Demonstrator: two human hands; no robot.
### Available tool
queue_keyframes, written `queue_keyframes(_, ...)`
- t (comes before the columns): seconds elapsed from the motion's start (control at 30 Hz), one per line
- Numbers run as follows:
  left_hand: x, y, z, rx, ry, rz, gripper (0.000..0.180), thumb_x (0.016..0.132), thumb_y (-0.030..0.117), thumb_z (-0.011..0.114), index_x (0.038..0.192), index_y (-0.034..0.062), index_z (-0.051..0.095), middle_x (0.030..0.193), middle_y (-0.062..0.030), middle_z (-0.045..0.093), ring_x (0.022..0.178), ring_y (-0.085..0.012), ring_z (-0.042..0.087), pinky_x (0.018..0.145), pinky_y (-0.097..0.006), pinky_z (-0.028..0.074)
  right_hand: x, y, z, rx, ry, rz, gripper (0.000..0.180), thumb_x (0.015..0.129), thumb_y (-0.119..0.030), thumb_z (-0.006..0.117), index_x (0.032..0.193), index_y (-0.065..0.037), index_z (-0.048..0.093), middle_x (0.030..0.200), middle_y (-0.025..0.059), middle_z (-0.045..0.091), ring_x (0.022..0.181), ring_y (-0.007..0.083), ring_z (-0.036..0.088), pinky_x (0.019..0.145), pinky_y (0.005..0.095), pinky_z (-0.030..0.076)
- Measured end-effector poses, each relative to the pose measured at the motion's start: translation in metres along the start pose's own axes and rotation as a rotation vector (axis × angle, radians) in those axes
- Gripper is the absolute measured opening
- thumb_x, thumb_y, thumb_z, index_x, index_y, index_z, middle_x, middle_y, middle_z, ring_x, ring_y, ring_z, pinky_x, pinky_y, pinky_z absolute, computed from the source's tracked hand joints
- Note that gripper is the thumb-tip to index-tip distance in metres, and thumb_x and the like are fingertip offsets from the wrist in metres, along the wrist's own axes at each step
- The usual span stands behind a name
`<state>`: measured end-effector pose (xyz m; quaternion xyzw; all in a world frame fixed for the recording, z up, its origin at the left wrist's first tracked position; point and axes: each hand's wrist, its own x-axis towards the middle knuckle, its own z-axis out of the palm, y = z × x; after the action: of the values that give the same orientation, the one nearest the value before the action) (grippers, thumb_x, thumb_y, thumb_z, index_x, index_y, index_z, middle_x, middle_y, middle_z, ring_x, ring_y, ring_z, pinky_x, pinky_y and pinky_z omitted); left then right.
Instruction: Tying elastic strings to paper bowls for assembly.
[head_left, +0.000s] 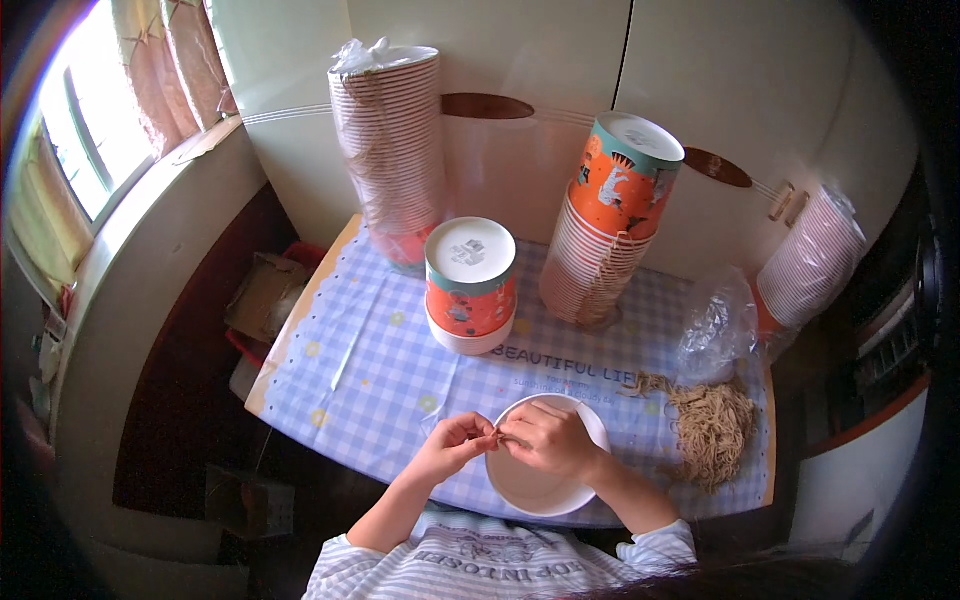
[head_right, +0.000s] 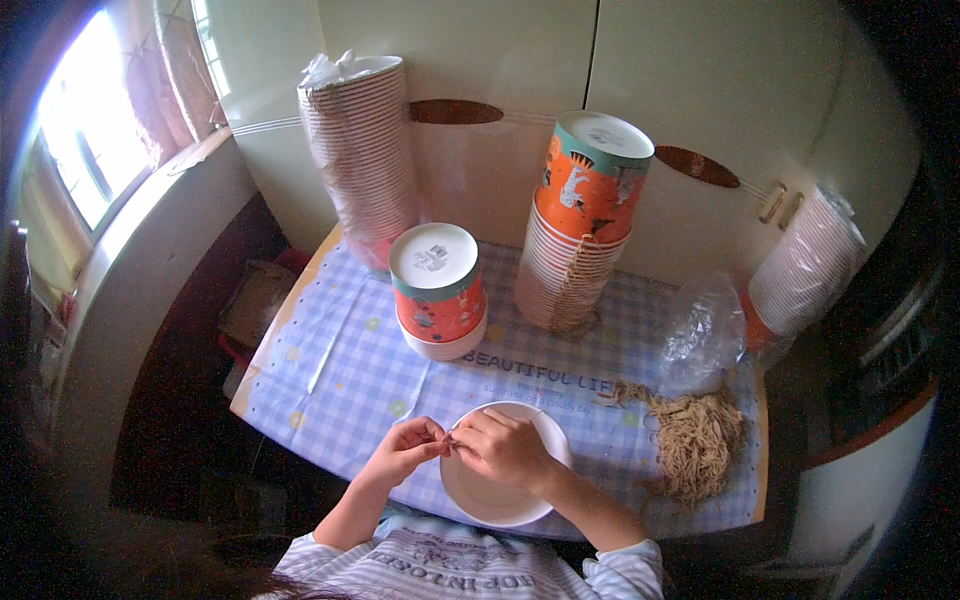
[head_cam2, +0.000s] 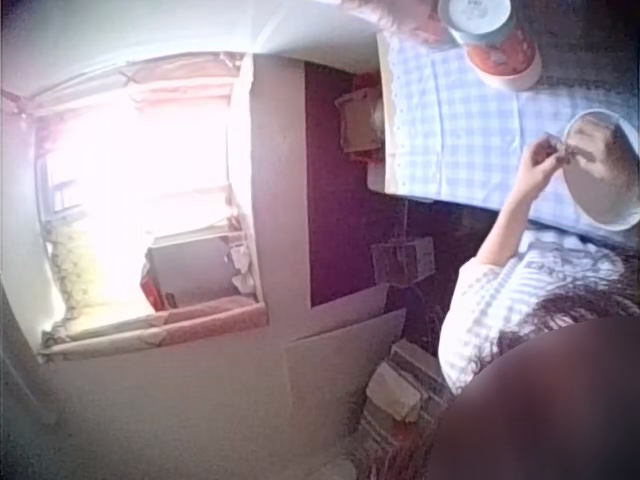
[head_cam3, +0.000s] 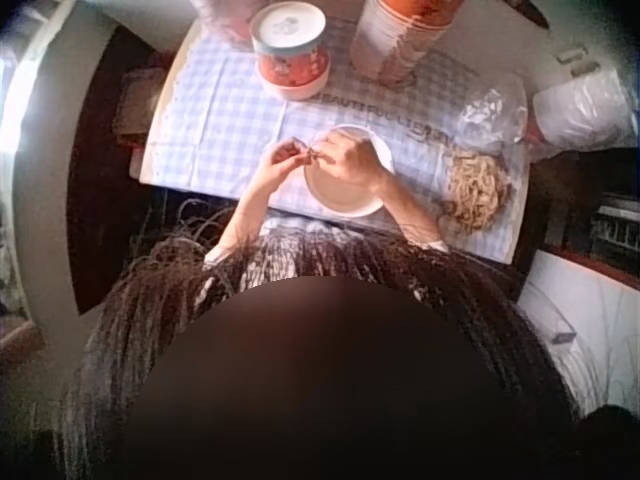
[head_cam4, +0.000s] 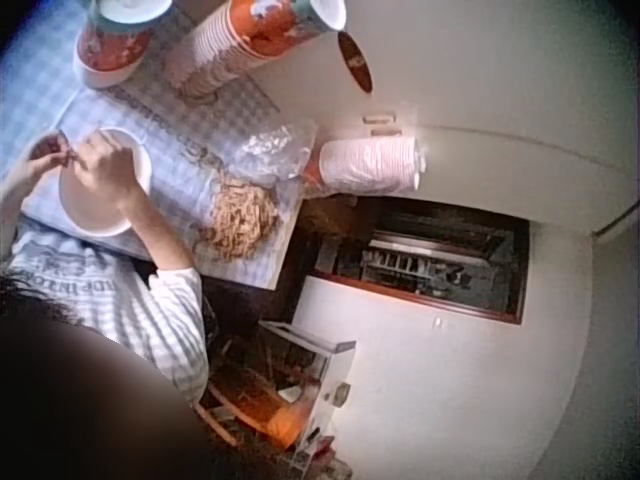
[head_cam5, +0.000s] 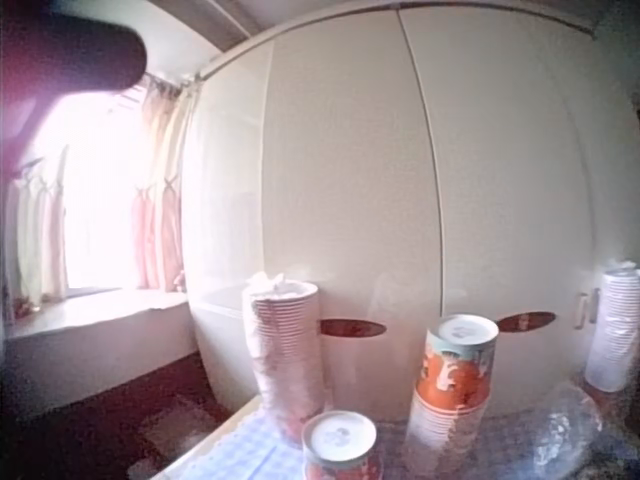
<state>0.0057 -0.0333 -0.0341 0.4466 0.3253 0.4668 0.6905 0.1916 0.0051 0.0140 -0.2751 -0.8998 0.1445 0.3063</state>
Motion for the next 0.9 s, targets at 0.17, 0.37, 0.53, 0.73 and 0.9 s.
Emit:
queue_keyframes(0.17,0.002,-0.008,-0.008,0.119,0.026,0.042,0.009,0.083,0.009,0.058,0.086,0.0011,0.055,0.083,-0.0026,0.058,0.081,-0.0091,0.054,0.074,-0.024,0.042,0.000,0.000,0.001,-0.030,0.027,-0.011,0.007,0.067,-0.013,0.064,0.072,-0.011,0.059,0.075,0.0000,0.057,0.066,0.0173,0.059,0.054,0.0304,0.048)
queue_keyframes(0.37,0.005,-0.005,-0.006,0.023,0.111,0.049,0.007,0.083,0.007,0.058,0.084,0.0010,0.056,0.083,-0.0037,0.059,0.079,-0.0094,0.054,0.074,-0.024,0.042,-0.002,-0.002,0.003,-0.018,-0.011,-0.072,0.009,0.065,-0.012,0.066,0.072,-0.013,0.061,0.072,-0.0013,0.057,0.065,0.0154,0.057,0.053,0.0284,0.047)
queue_keyframes(0.53,0.003,-0.005,-0.009,0.031,0.118,0.029,0.008,0.081,0.007,0.060,0.084,0.0025,0.056,0.082,-0.0021,0.060,0.079,-0.0079,0.055,0.070,-0.022,0.041,-0.002,-0.006,0.005,-0.022,-0.088,-0.125,0.008,0.067,-0.014,0.065,0.073,-0.013,0.062,0.073,-0.0015,0.057,0.066,0.0153,0.057,0.053,0.0285,0.047)
queue_keyframes(0.73,0.003,-0.005,-0.014,0.350,0.122,0.136,0.011,0.078,0.010,0.064,0.085,0.0076,0.056,0.080,0.0033,0.061,0.078,-0.0033,0.053,0.060,-0.018,0.032,-0.002,-0.002,0.006,0.052,-0.009,-0.026,0.008,0.069,-0.016,0.068,0.075,-0.012,0.063,0.075,0.0003,0.060,0.066,0.0181,0.059,0.055,0.0297,0.048)
queue_keyframes(0.9,0.005,0.005,-0.004,0.404,0.091,0.156,0.015,0.078,0.006,0.064,0.085,0.0065,0.051,0.080,0.0021,0.057,0.078,-0.0047,0.053,0.062,-0.019,0.037,0.000,-0.001,0.007,0.050,0.061,0.027,0.009,0.067,-0.013,0.069,0.074,-0.011,0.064,0.073,0.0017,0.060,0.064,0.0198,0.060,0.054,0.0305,0.048)
